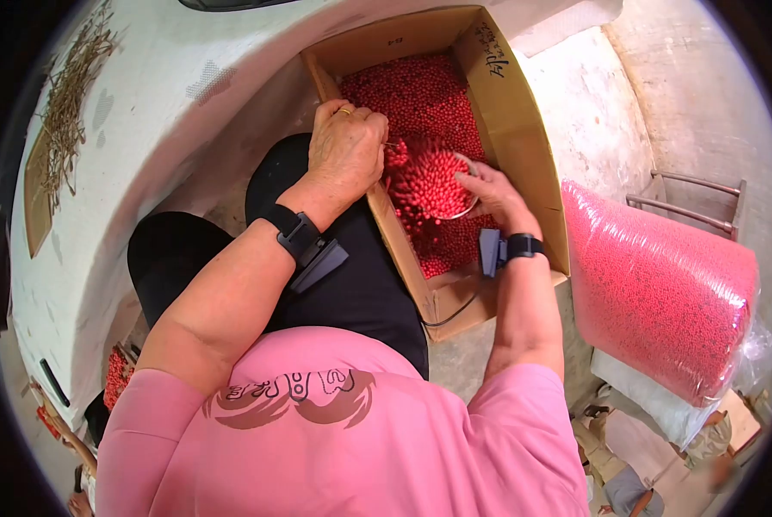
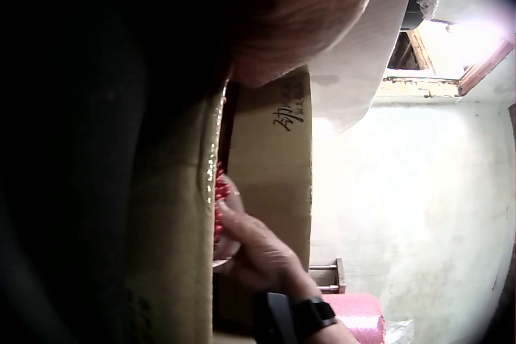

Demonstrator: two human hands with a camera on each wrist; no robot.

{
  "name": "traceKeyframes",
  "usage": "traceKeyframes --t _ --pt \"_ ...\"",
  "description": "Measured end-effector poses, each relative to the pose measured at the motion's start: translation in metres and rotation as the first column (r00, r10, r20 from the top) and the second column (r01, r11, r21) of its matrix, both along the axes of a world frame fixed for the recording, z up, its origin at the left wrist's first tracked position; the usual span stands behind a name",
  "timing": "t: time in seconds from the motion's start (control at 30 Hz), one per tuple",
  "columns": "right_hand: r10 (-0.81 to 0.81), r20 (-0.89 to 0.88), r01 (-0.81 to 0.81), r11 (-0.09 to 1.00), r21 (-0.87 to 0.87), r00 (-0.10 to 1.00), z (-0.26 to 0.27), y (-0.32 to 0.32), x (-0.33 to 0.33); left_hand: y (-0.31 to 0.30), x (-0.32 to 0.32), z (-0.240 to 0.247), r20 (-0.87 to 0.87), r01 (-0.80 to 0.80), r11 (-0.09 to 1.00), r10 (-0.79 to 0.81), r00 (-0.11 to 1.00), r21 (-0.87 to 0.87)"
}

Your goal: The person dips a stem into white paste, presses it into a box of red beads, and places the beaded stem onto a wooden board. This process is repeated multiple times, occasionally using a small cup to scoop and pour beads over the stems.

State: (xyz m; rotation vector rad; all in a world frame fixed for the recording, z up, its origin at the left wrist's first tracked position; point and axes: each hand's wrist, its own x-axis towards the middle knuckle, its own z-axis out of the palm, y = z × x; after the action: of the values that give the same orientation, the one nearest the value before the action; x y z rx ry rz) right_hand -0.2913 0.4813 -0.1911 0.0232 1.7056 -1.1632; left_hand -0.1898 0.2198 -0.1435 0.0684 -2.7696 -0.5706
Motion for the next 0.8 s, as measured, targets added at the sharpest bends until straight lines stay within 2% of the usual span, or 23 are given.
traceKeyframes --t 0.03,0.07,0.13,0.17,0.27,0.33,0.4,0.43,0.5,0.57,0.63,0.67,0.73,0.8 --pt "0.012 -0.048 -0.012 1.000 -0.003 0.999 0.021 -0.001 -0.003 0.000 0.000 0.001 0.001 0.001 1.000 -0.001 1.000 0.004" --pt "-0.047 -0.059 0.043 0.997 -0.058 0.997 0.044 -0.006 -0.002 0.000 0.001 0.002 0.004 0.002 1.000 -0.002 1.000 0.008" --pt "-0.209 -0.170 0.164 0.955 -0.247 0.963 0.048 -0.007 0.001 0.000 0.001 0.002 -0.006 0.007 1.000 -0.006 1.000 0.018" --pt "-0.265 -0.257 0.187 0.938 -0.292 0.929 0.070 -0.024 0.011 0.001 0.001 0.002 -0.010 0.008 1.000 -0.008 1.000 0.022" --pt "-0.294 -0.592 0.128 0.943 -0.306 0.750 0.081 -0.052 0.023 0.001 0.002 0.002 0.012 0.010 0.999 -0.011 1.000 0.030" --pt "-0.063 -0.844 0.103 0.995 -0.009 0.532 0.066 -0.059 0.018 -0.001 0.002 0.002 0.010 0.010 1.000 -0.010 1.000 0.011" --pt "0.246 -0.921 0.161 0.939 0.304 0.304 0.045 -0.063 0.016 0.000 0.002 0.002 0.022 0.013 1.000 -0.013 1.000 0.020" --pt "0.366 -0.847 0.182 0.870 0.458 0.386 0.029 -0.062 0.014 0.000 0.002 0.003 0.033 0.013 0.999 -0.015 0.999 0.035" --pt "0.527 -0.670 0.072 0.756 0.651 0.523 -0.035 -0.042 0.008 0.000 0.001 0.003 0.042 0.012 0.999 -0.014 0.999 0.053" --pt "0.557 -0.467 -0.042 0.671 0.740 0.686 -0.077 -0.027 0.021 0.000 0.001 0.003 0.037 0.004 0.998 -0.006 0.999 0.058" --pt "0.411 -0.290 -0.129 0.738 0.662 0.864 -0.137 -0.002 0.033 -0.001 0.000 0.002 0.044 0.022 0.998 -0.025 0.999 0.066" --pt "0.308 -0.220 -0.123 0.794 0.596 0.926 -0.151 0.004 0.039 -0.002 0.001 0.001 0.053 0.034 0.997 -0.038 0.998 0.072" --pt "0.097 -0.043 -0.067 0.884 0.462 0.994 -0.165 0.013 0.046 -0.002 0.001 0.001 0.047 0.030 0.998 -0.032 0.998 0.049" --pt "-0.020 0.098 -0.009 0.958 0.287 0.995 -0.138 0.012 0.040 -0.001 0.002 0.001 0.050 0.031 0.999 -0.033 0.998 0.031"
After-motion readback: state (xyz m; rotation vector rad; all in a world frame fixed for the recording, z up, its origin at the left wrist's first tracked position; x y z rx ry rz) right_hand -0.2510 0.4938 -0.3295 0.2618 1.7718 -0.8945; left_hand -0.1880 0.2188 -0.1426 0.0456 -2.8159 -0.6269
